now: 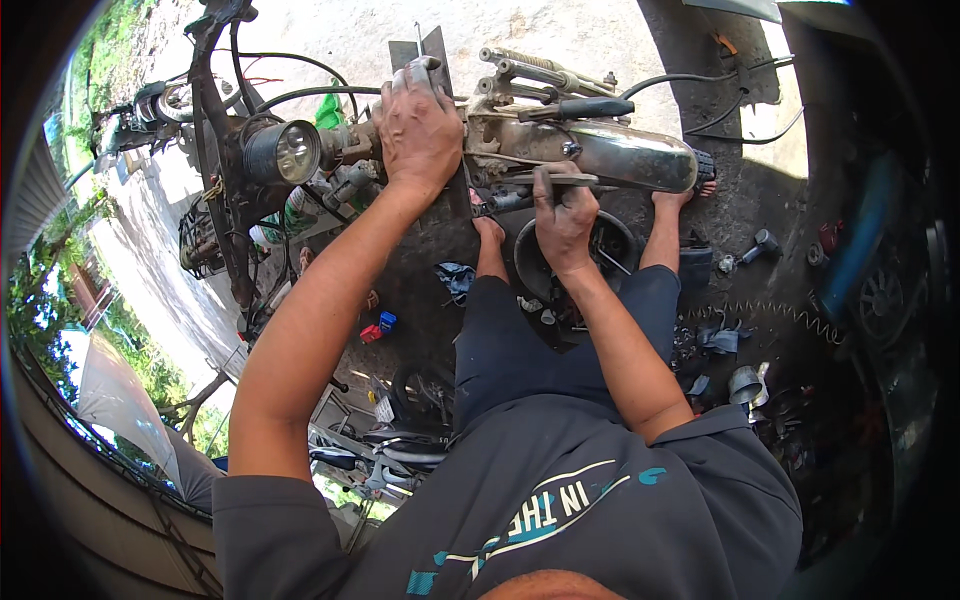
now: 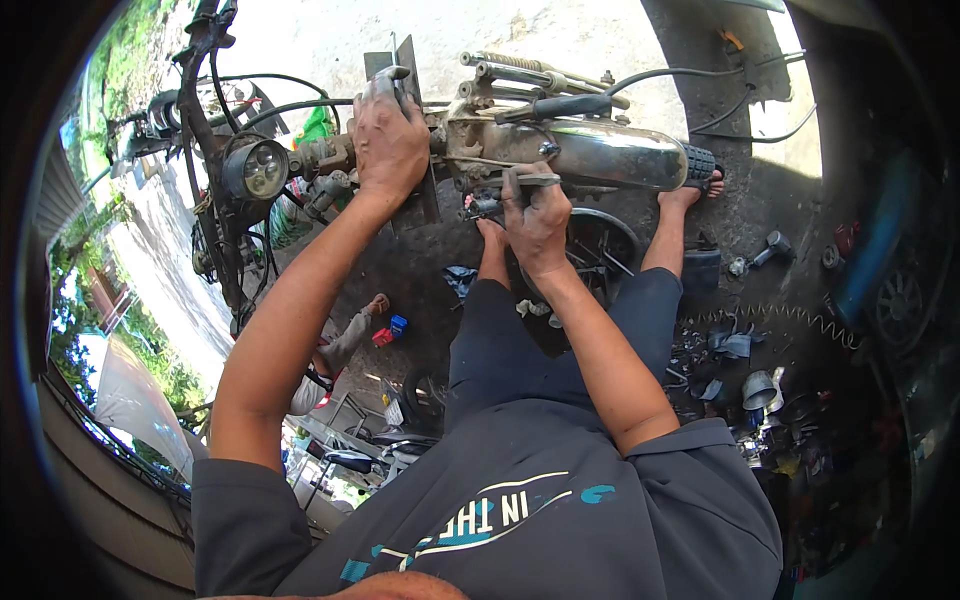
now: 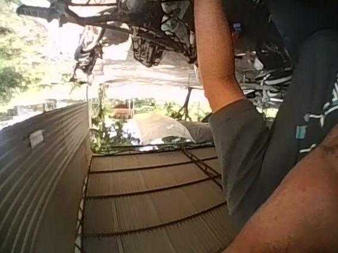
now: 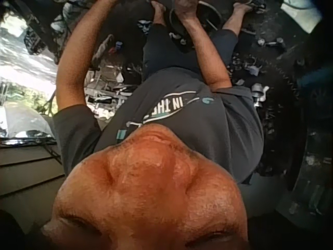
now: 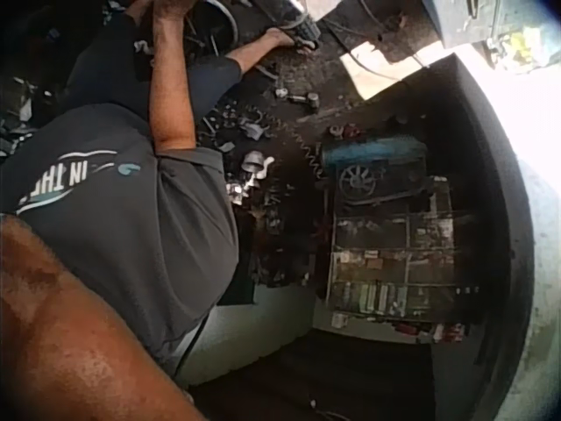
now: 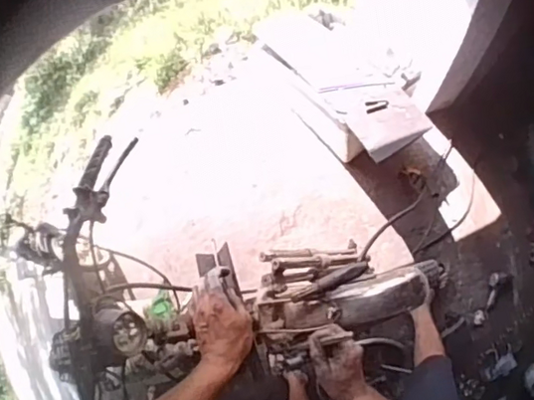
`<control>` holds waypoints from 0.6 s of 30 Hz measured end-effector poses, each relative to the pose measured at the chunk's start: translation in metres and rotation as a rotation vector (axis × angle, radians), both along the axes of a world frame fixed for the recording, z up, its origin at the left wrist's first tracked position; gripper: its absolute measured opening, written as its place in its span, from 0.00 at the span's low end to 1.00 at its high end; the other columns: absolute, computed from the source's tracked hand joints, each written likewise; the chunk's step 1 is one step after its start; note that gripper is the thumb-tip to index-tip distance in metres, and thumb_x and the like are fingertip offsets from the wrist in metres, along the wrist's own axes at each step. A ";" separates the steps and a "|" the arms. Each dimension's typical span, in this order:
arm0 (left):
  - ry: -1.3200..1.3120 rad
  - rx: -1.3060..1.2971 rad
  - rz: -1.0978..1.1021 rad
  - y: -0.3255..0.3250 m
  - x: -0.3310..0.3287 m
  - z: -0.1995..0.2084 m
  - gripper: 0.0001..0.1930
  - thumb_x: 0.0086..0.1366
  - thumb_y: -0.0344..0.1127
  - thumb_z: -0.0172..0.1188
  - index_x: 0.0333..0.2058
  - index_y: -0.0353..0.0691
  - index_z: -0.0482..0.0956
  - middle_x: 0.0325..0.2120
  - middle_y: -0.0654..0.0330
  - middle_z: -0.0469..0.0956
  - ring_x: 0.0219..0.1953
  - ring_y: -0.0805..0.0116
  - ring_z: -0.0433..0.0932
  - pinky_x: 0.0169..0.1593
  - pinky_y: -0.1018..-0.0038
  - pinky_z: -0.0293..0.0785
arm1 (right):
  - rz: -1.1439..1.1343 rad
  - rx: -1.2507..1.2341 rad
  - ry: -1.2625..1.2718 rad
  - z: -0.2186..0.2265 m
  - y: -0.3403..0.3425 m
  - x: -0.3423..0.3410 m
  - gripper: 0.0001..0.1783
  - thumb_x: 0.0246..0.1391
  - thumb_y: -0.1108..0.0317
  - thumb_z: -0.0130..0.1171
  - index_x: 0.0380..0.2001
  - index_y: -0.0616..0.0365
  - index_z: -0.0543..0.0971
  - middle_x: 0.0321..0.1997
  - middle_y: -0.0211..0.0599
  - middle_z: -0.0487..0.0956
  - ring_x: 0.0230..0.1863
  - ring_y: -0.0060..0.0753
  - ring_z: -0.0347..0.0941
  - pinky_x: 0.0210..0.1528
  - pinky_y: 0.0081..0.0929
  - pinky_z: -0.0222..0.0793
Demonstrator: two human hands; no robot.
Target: Welding and repairing parts on a motorcycle frame.
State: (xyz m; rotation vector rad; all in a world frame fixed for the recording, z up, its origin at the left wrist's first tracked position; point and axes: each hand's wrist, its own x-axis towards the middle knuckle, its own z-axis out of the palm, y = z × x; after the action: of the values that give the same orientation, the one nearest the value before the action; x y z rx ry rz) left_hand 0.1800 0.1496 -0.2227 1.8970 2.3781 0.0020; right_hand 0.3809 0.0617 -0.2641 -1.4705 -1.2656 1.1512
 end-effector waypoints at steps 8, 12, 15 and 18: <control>-0.001 -0.006 0.019 0.000 -0.002 -0.001 0.22 0.75 0.39 0.53 0.60 0.29 0.75 0.60 0.35 0.76 0.65 0.31 0.73 0.72 0.44 0.63 | -0.038 0.061 0.041 -0.001 0.000 -0.001 0.07 0.69 0.71 0.66 0.40 0.64 0.82 0.33 0.38 0.83 0.33 0.25 0.77 0.38 0.30 0.74; -0.067 -0.020 0.022 0.003 0.002 0.002 0.20 0.75 0.39 0.54 0.56 0.29 0.77 0.60 0.35 0.77 0.64 0.33 0.73 0.72 0.44 0.63 | 0.040 -0.198 0.047 -0.003 0.001 0.005 0.04 0.67 0.72 0.66 0.38 0.60 0.81 0.34 0.41 0.80 0.33 0.44 0.80 0.37 0.36 0.76; 0.035 0.038 -0.040 -0.003 -0.003 0.002 0.19 0.75 0.39 0.55 0.56 0.29 0.77 0.59 0.36 0.77 0.63 0.34 0.74 0.70 0.44 0.65 | -0.067 0.084 -0.041 0.013 0.012 0.004 0.04 0.68 0.73 0.65 0.40 0.63 0.81 0.37 0.39 0.81 0.34 0.30 0.78 0.40 0.30 0.74; 0.019 0.022 -0.006 0.000 -0.001 -0.003 0.20 0.75 0.39 0.54 0.57 0.30 0.77 0.59 0.36 0.77 0.63 0.34 0.74 0.70 0.44 0.66 | 0.062 -0.068 0.057 -0.006 -0.008 0.004 0.04 0.69 0.73 0.63 0.40 0.63 0.81 0.36 0.39 0.81 0.34 0.32 0.78 0.40 0.31 0.74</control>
State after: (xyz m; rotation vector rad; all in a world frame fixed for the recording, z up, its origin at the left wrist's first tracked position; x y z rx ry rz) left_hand 0.1792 0.1497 -0.2260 1.9225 2.3939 0.0094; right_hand 0.3848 0.0535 -0.2697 -1.4464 -1.2517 1.2789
